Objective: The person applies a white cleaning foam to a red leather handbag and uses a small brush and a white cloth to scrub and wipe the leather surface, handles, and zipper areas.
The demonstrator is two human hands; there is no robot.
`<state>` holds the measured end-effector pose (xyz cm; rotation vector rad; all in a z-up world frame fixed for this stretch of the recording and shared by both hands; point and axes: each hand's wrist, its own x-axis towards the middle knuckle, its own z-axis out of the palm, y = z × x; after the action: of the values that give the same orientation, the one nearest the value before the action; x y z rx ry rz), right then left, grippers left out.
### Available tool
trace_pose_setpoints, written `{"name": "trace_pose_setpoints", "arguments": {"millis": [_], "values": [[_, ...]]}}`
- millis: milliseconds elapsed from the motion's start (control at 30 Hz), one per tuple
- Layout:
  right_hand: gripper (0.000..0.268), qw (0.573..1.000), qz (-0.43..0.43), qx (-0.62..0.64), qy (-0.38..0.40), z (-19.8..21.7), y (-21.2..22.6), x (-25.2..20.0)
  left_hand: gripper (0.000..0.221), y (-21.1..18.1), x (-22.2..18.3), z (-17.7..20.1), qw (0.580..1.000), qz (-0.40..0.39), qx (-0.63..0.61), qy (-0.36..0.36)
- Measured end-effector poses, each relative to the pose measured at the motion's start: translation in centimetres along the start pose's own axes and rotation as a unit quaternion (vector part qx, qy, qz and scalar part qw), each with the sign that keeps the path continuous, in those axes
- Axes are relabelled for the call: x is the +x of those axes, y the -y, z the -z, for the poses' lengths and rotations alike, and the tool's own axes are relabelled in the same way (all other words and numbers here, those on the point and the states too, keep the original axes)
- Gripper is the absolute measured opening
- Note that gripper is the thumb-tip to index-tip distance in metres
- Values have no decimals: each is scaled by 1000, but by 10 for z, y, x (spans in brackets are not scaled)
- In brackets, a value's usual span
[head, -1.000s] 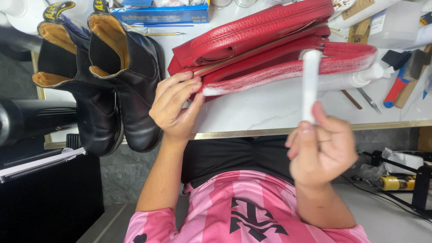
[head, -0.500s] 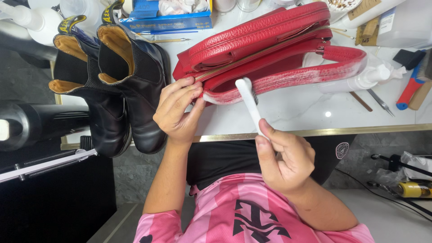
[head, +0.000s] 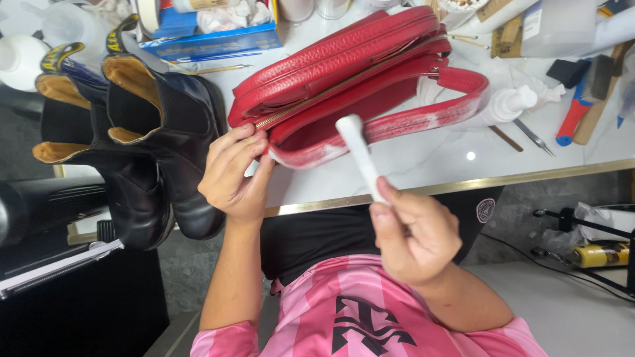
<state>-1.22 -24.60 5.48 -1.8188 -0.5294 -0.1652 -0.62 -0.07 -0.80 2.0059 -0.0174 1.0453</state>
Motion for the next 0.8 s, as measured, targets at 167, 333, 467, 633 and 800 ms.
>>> {"name": "trace_pose_setpoints", "arguments": {"millis": [167, 333, 467, 633, 800], "values": [[21, 970, -52, 174, -160, 20, -22, 9, 25, 0, -2, 3, 1000, -1, 10, 10], [28, 992, -31, 111, -49, -6, -10, -2, 24, 0, -3, -1, 1000, 9, 11, -6], [27, 998, 57, -7, 5, -10, -7, -1, 24, -1, -3, 0, 1000, 10, 7, -3], [21, 967, -68, 165, -183, 22, -32, 9, 26, -1, -3, 0, 1000, 7, 4, 1], [22, 972, -45, 181, -145, 11, -33, -5, 24, -2, -4, -3, 1000, 17, 12, -14]]}}
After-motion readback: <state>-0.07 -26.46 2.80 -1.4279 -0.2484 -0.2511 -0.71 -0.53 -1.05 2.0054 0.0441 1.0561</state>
